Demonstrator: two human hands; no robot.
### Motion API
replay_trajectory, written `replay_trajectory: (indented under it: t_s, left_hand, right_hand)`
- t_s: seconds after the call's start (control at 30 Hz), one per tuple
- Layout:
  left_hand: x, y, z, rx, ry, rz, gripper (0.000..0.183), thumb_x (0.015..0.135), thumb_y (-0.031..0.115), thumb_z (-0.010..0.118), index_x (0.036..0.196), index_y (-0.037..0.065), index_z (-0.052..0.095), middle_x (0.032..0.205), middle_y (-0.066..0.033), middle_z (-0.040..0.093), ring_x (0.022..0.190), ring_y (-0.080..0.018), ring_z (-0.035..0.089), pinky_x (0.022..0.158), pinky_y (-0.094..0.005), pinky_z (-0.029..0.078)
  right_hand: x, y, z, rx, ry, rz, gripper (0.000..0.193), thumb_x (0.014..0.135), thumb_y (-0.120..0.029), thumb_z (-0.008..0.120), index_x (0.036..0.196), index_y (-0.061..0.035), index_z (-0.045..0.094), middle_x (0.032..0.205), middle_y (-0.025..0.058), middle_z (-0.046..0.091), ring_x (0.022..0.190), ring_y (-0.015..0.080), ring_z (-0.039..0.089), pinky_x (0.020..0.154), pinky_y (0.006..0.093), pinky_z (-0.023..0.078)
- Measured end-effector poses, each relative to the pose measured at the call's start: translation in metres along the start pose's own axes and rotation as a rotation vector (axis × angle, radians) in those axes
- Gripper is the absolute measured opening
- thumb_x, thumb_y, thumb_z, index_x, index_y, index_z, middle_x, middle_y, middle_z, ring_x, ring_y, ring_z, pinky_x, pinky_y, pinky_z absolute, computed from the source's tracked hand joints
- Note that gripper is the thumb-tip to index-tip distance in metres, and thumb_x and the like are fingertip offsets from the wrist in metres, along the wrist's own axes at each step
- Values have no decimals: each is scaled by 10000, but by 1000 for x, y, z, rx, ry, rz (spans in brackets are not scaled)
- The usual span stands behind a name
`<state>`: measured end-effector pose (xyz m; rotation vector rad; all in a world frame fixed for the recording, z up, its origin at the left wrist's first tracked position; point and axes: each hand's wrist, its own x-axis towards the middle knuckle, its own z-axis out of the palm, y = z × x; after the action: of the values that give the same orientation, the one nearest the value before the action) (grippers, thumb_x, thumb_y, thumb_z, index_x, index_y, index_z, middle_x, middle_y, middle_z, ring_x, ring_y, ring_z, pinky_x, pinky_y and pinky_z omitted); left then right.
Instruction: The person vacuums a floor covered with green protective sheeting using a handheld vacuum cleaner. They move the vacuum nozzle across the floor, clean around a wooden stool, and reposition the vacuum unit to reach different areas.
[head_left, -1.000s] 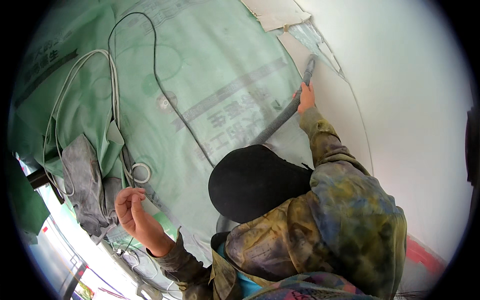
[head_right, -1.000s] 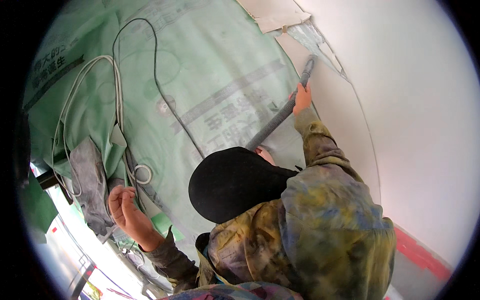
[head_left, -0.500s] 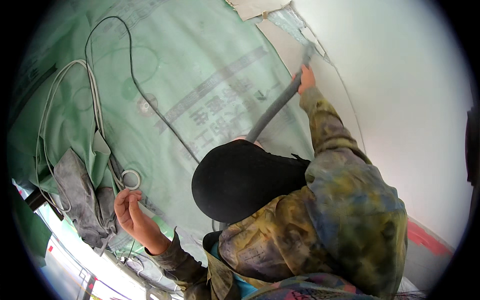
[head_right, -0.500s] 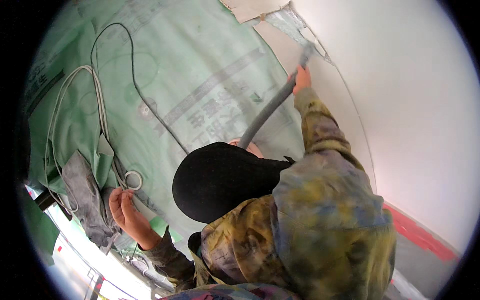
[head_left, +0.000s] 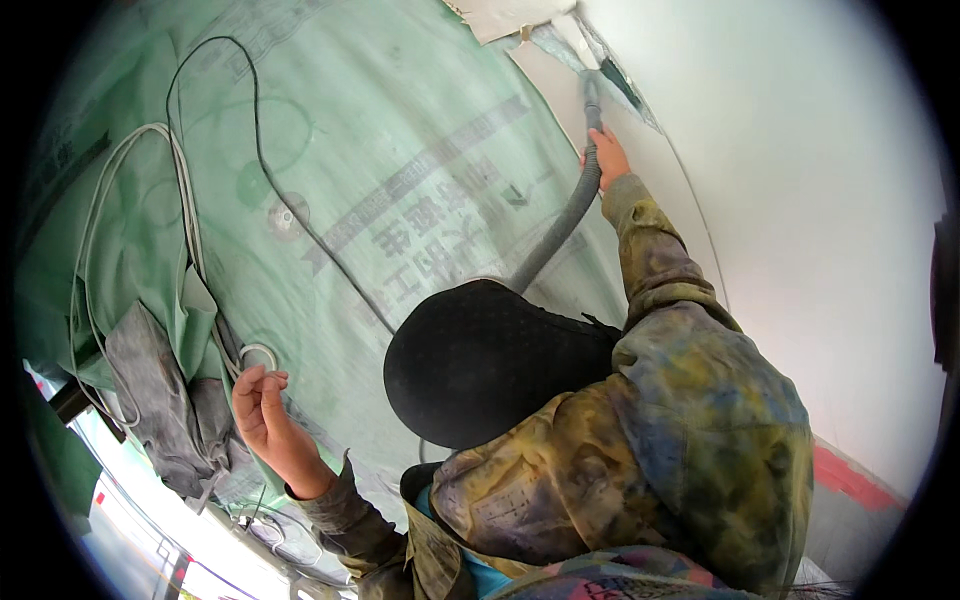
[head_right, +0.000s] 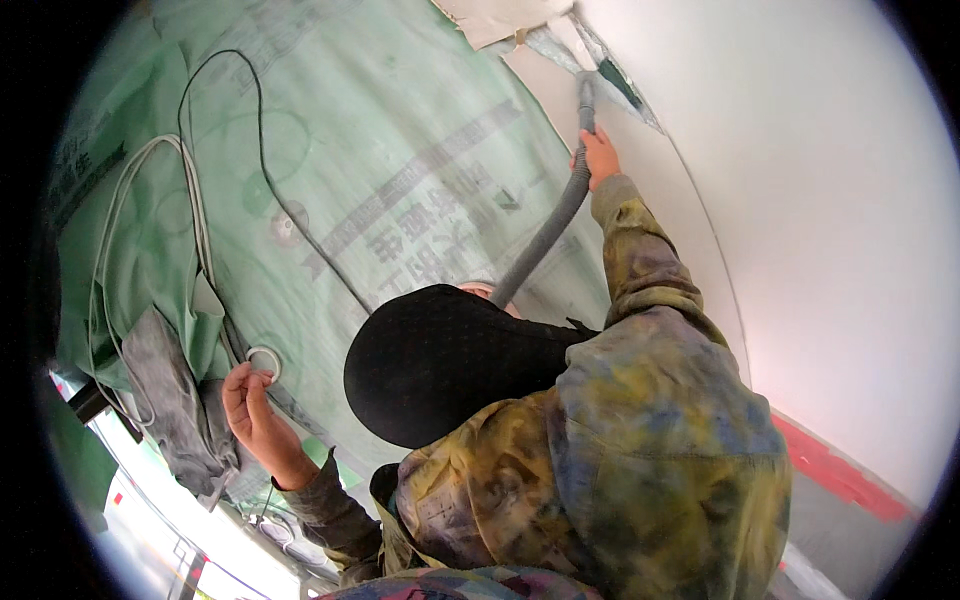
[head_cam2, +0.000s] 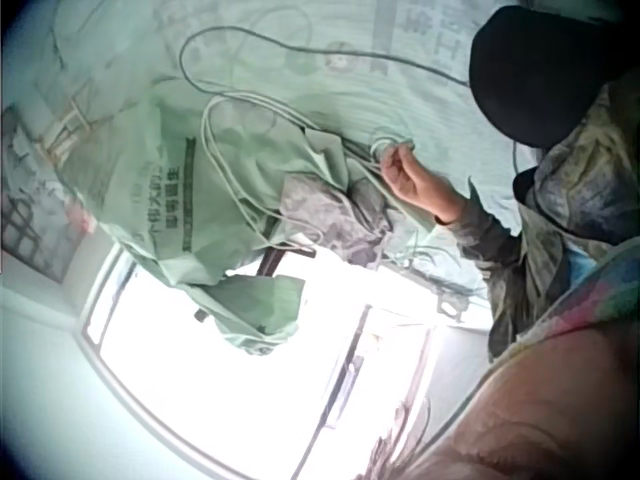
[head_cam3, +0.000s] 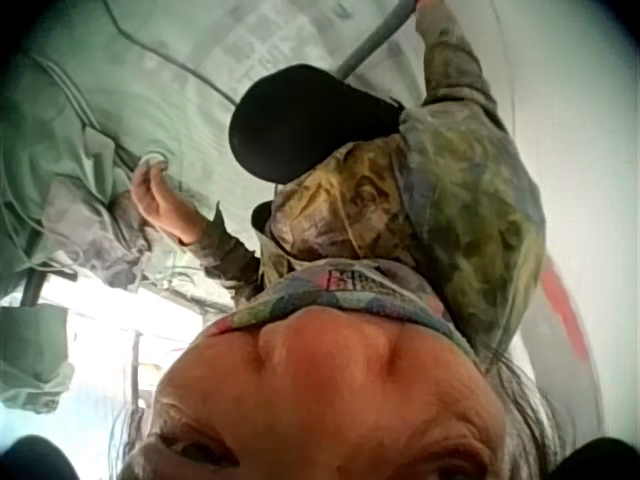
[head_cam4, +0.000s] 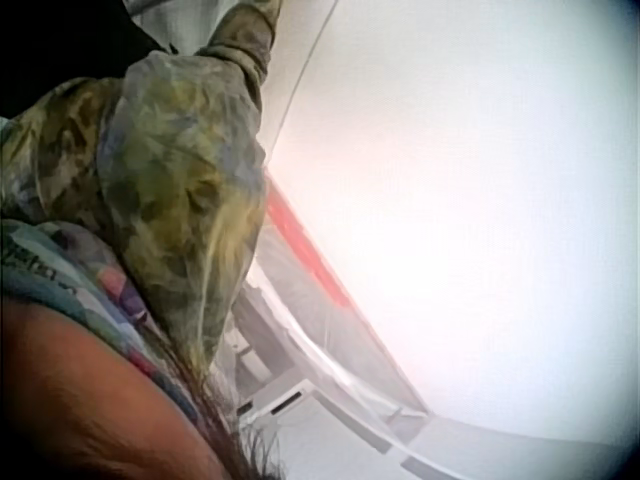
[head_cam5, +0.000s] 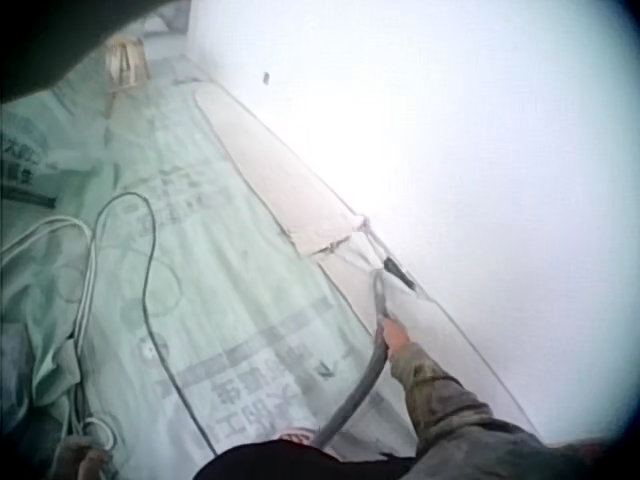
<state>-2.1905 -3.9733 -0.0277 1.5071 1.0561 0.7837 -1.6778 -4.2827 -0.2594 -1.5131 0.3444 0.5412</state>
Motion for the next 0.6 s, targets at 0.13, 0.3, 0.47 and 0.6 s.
replay_trajectory:
  t_s: [0.13, 0.3, 0.47, 0.6]
  left_hand:
    - [1, 0, -2, -19, 15, -14, 177, 951, 22, 540, 1108, -36, 598, 936, -65, 617, 858, -137, 572, 846, -274, 458]
    - [0, -5, 0, 3, 19, -24, 180, 950, 18, 549, 1115, -35, 599, 919, -62, 623, 862, -132, 576, 846, -271, 458]
    - [-2, -8, 4, -16, -7, -34, 177, 951, 17, 558, 1116, -32, 600, 908, -61, 627, 862, -129, 579, 845, -267, 457]
    - [-1, -11, 1, -6, 4, -56, 175, 951, 19, 557, 1113, -31, 600, 904, -63, 624, 863, -128, 578, 845, -267, 457]
  right_hand:
    - [-21, 7, -2, 45, 26, 38, 346, 993, -195, 513, 1330, -158, 446, 927, 69, 504, 613, 206, 545, 499, 379, 473]
    - [-5, 22, -31, 204, 180, -39, 329, 991, -199, 510, 1310, -161, 438, 913, 70, 498, 650, 217, 548, 525, 390, 484]
    - [61, 7, -25, 229, 259, 2, 224, 985, -228, 529, 1183, -160, 449, 839, 100, 497, 617, 238, 520, 540, 410, 498]
    - [85, 7, 2, 288, 248, -67, 214, 977, -213, 542, 1154, -150, 440, 854, 119, 501, 621, 265, 529, 523, 449, 492]
